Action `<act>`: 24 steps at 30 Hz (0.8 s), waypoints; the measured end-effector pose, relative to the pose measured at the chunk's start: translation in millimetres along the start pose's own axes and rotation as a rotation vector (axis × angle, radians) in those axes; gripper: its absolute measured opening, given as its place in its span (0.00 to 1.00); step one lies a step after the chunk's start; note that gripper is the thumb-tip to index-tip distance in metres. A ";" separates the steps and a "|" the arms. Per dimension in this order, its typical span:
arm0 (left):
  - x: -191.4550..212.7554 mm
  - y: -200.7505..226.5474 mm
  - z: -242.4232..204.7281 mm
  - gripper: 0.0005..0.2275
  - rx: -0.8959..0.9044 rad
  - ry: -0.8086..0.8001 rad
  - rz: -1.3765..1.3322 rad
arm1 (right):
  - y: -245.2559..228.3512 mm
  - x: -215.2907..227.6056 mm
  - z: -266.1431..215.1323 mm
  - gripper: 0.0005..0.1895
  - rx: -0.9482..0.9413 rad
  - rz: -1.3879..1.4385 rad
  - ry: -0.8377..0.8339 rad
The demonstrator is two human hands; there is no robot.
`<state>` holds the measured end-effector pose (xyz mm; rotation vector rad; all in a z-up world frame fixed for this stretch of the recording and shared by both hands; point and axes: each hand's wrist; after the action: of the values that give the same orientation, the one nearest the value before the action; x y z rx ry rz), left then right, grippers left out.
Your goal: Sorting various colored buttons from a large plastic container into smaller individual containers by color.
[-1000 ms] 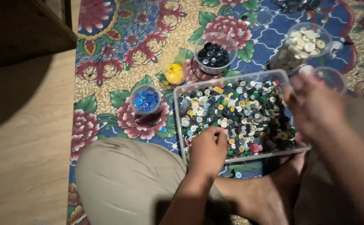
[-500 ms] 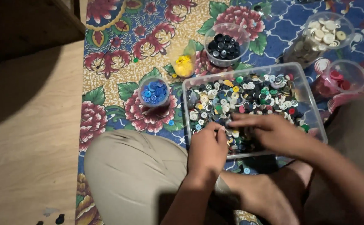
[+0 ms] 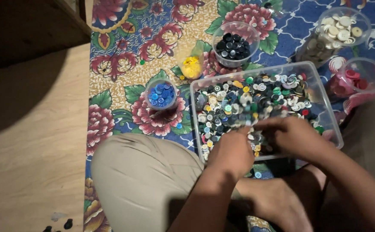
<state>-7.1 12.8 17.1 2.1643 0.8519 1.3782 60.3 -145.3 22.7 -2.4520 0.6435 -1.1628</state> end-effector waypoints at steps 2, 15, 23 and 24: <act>10.8 3.1 -1.8 0.23 0.006 0.044 -0.047 | 9.6 1.1 1.6 0.30 0.018 0.076 0.082; 27.6 7.0 -8.1 0.31 0.200 -0.066 -0.122 | -19.0 -33.8 -13.7 0.34 0.309 0.370 -0.003; -23.7 -30.6 1.3 0.21 -0.067 0.085 0.080 | 5.7 -13.3 8.8 0.32 0.122 0.462 0.263; -26.0 -33.8 -0.4 0.17 -0.076 0.097 0.084 | 6.6 -11.1 9.7 0.29 0.163 0.388 0.345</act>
<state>-24.6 18.8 -21.3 2.1116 0.7376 1.5430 60.1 -143.7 6.7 -1.8945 1.0237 -1.4155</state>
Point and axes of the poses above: each hand's wrist, its own z-axis towards the middle knuckle, its own x-axis out of the back of the hand, y = z × x, and after that the axes turned 1 degree about -z, right-handed
